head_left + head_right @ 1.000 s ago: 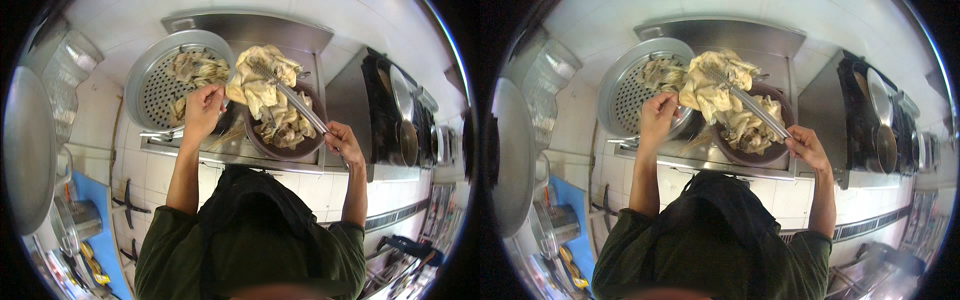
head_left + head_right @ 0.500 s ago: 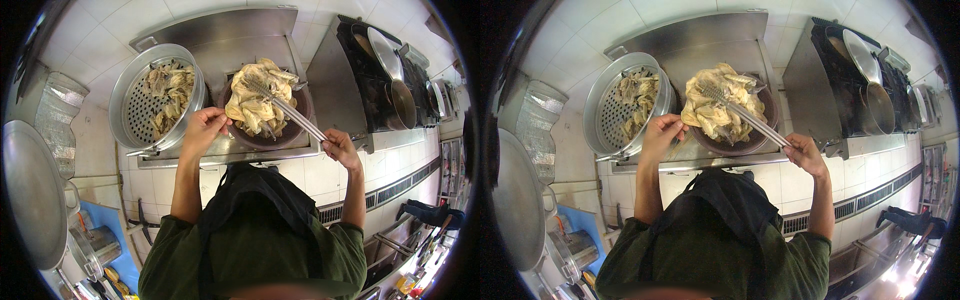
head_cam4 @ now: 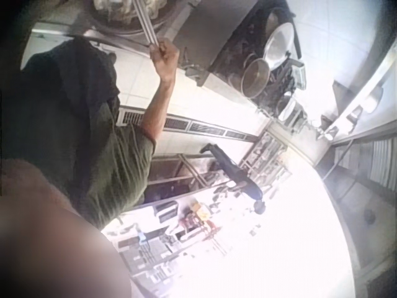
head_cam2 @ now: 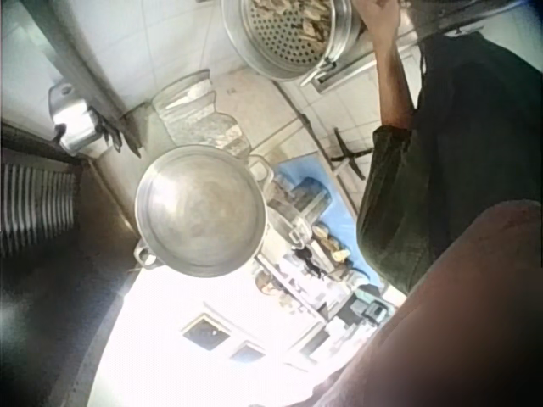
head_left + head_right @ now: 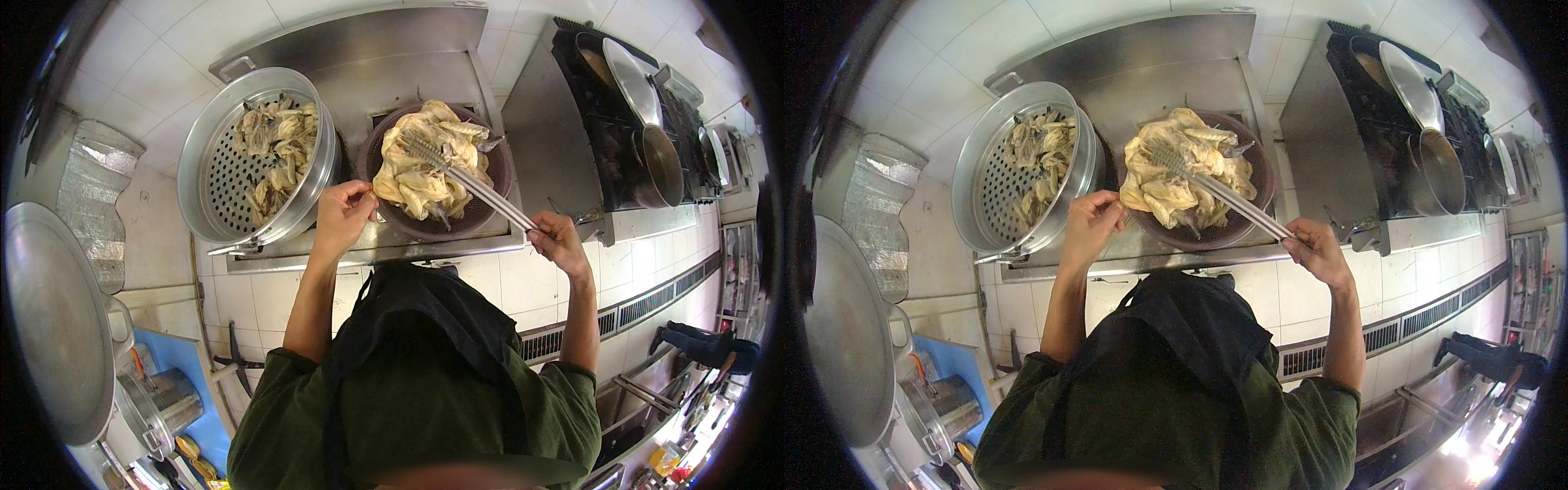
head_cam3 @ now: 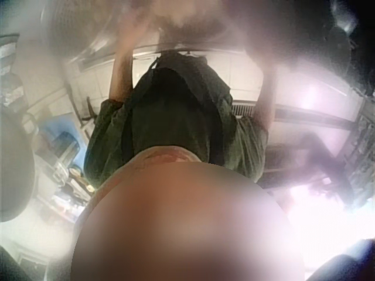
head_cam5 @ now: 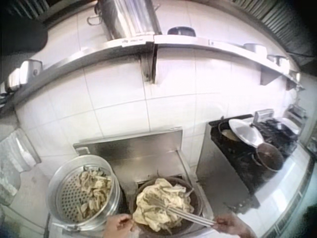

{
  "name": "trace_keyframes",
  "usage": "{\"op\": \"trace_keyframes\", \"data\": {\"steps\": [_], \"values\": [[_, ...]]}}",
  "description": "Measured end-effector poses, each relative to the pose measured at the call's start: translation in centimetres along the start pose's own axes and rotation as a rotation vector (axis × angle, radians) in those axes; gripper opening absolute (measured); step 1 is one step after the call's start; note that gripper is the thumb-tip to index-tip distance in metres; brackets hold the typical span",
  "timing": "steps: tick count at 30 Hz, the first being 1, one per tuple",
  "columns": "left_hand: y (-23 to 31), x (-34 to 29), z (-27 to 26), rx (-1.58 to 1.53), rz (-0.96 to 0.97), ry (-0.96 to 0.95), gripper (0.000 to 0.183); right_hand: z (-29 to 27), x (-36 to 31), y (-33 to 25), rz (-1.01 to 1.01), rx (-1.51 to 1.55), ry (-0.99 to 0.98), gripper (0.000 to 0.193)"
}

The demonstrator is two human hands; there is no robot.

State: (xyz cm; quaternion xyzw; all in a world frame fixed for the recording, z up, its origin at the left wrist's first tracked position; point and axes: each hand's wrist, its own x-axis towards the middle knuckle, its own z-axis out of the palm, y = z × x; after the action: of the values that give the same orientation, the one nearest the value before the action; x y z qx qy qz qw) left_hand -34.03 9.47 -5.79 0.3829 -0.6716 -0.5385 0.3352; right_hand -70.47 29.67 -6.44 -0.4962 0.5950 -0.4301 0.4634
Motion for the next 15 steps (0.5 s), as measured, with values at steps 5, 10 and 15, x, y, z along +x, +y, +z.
{"op": "trace_keyframes", "data": {"steps": [5,10,15], "values": [[-0.3,-0.8,-0.7,0.002,-0.064,0.031,0.012,0.1,-0.6,0.5,0.050,0.018,0.039,0.010],[-1.0,-2.8,-3.5,0.070,-0.114,0.080,0.014,-0.8,-1.4,0.6,0.088,0.028,0.155,0.010],[-3.0,-7.3,-7.5,0.130,-0.167,0.192,0.016,-2.6,-2.2,-0.3,0.069,-0.024,0.229,0.011]]}}
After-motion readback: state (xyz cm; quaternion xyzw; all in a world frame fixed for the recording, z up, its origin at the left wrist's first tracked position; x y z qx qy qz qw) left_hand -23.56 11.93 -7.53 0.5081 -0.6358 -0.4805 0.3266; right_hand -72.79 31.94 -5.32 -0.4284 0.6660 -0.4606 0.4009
